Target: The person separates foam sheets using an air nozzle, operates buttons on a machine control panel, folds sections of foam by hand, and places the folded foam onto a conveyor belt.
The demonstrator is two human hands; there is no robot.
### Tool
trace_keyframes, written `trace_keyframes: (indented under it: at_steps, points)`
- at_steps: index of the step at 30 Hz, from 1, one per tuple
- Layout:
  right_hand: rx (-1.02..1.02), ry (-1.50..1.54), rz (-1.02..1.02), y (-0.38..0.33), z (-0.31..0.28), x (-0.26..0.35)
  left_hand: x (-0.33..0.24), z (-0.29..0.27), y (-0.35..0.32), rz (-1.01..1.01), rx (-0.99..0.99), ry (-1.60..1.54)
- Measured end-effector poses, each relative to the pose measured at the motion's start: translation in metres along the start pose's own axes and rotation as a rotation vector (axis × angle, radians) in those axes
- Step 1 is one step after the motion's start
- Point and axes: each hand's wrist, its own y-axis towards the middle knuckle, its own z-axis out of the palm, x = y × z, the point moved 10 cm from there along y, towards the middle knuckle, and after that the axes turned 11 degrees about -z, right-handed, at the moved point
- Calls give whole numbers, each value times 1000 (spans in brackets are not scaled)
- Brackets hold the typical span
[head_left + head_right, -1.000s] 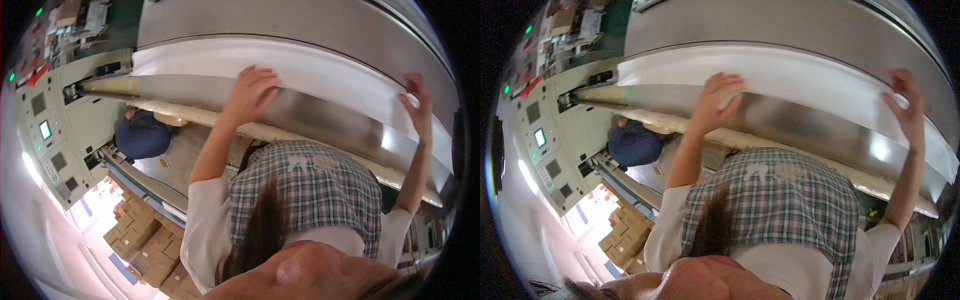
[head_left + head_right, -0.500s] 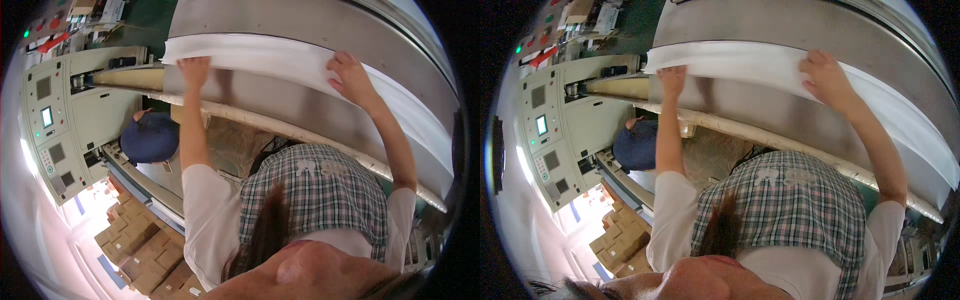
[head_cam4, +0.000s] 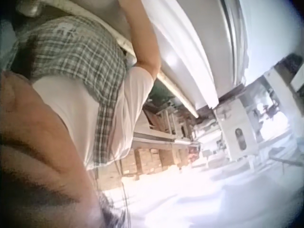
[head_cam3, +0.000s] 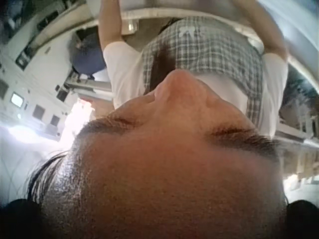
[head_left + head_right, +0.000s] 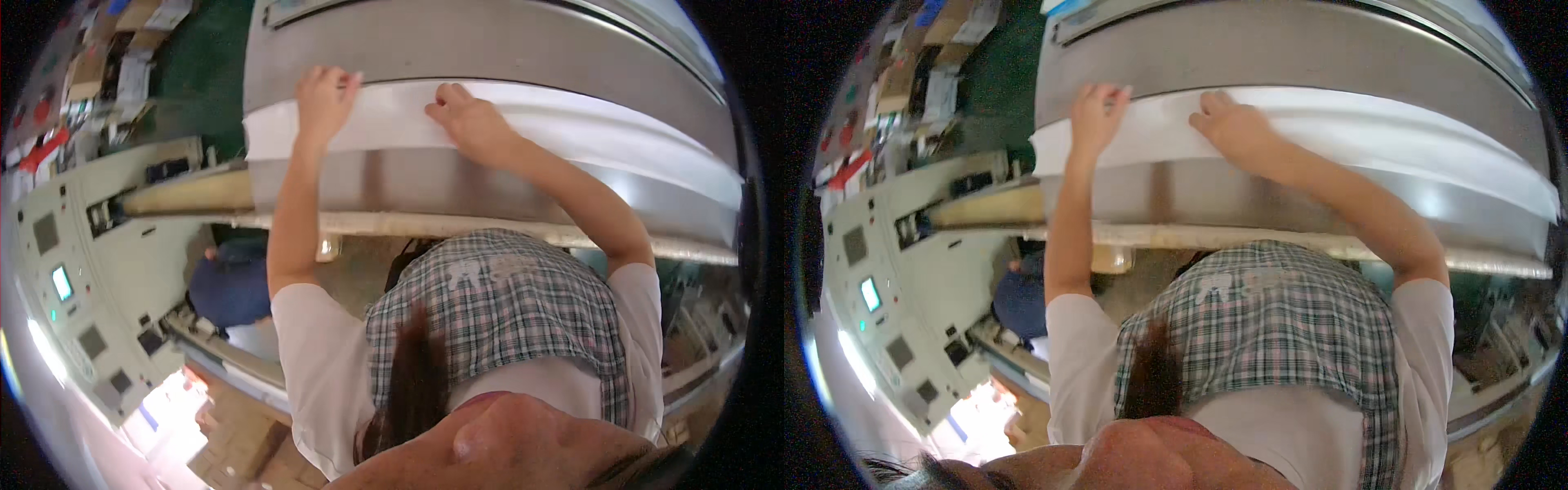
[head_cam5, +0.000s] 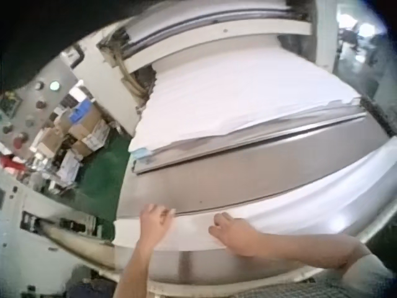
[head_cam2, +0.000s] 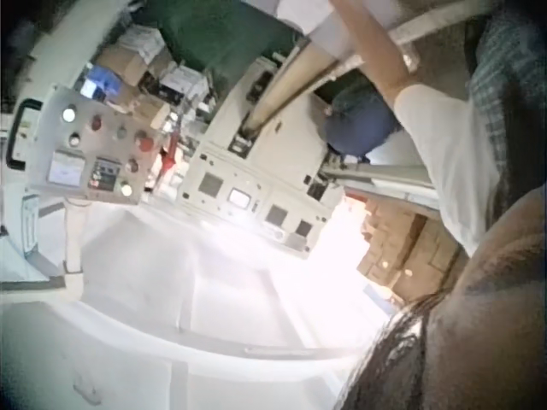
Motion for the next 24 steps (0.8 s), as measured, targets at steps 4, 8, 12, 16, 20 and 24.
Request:
trace_keyframes:
  at_steps: [4, 8, 12, 16, 20, 24]
  points:
    - [37, -28, 66, -19, -4, -7, 21, 67, -22, -262, 236, 19]
    - [59, -61, 104, -79, -31, -41, 25, 37, -59, -266, 160, -25]
    - [52, -98, 226, -160, -70, -72, 71, 19, -106, -210, 208, 124]
    - [44, -181, 267, -215, -108, -117, 148, -13, -120, -344, 295, 385]
    - [-38, -234, 263, -256, -139, -161, 162, -37, -120, -510, 123, 613]
    - [-66, -293, 320, -314, -172, -204, 122, 10, -124, -475, 165, 306]
